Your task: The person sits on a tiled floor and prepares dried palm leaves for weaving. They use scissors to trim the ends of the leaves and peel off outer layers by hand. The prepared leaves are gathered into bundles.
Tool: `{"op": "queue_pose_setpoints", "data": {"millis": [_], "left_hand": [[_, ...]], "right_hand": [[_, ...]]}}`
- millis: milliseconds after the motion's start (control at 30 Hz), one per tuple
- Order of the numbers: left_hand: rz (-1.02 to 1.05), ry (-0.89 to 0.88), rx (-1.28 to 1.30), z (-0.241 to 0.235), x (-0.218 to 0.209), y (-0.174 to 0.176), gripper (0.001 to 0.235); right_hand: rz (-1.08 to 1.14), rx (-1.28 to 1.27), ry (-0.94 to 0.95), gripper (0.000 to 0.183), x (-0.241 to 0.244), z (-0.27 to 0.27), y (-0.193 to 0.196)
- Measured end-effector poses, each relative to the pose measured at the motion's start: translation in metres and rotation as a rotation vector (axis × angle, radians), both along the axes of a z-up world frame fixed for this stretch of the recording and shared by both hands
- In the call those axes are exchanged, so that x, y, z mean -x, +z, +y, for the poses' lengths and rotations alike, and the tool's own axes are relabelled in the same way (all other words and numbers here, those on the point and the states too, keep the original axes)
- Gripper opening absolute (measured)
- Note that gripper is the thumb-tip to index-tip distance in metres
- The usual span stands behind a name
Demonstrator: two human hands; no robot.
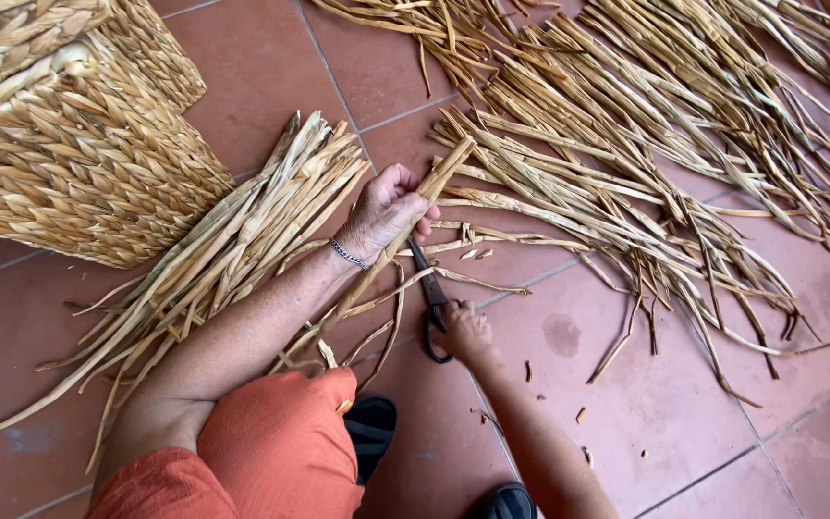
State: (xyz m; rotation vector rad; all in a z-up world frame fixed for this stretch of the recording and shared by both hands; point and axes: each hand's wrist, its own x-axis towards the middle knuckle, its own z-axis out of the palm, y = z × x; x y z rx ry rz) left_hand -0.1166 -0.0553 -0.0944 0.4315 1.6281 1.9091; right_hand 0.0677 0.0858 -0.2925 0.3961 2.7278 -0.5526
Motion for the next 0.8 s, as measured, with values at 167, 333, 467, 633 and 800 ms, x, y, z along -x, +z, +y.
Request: {"op": "queue_pose_setpoints", "data": {"millis": [167, 333, 467, 633, 800], "left_hand": [[-0.049, -0.07, -0.03, 0.0, 0.002, 0.005, 0.034], [-0.055, -0.005, -0.081, -0.001, 0.009, 0.002, 0.022], [0.048, 0.11, -0.018, -0.013, 0.029, -0.006, 0.019], [0.253, 0.122, -0.074, -0.027, 0.04, -0.002, 0.021], [0.223, 0.21, 0.056, -0.03, 0.046, -0.006, 0.019]], "right_hand": [[-0.047, -0.066, 0.057, 0.05, -0.006, 0.0, -0.03], [-0.225, 0.167, 0.048, 0.043, 0.002, 0.021, 0.056], [-0.26, 0.357, 0.097, 0.036, -0.004, 0.052, 0.134], [-0.335, 0.073, 0.17, 0.048, -0.003, 0.086, 0.217], [-0.222, 0.154, 0.028, 0.045, -0.004, 0.1, 0.272]]}}
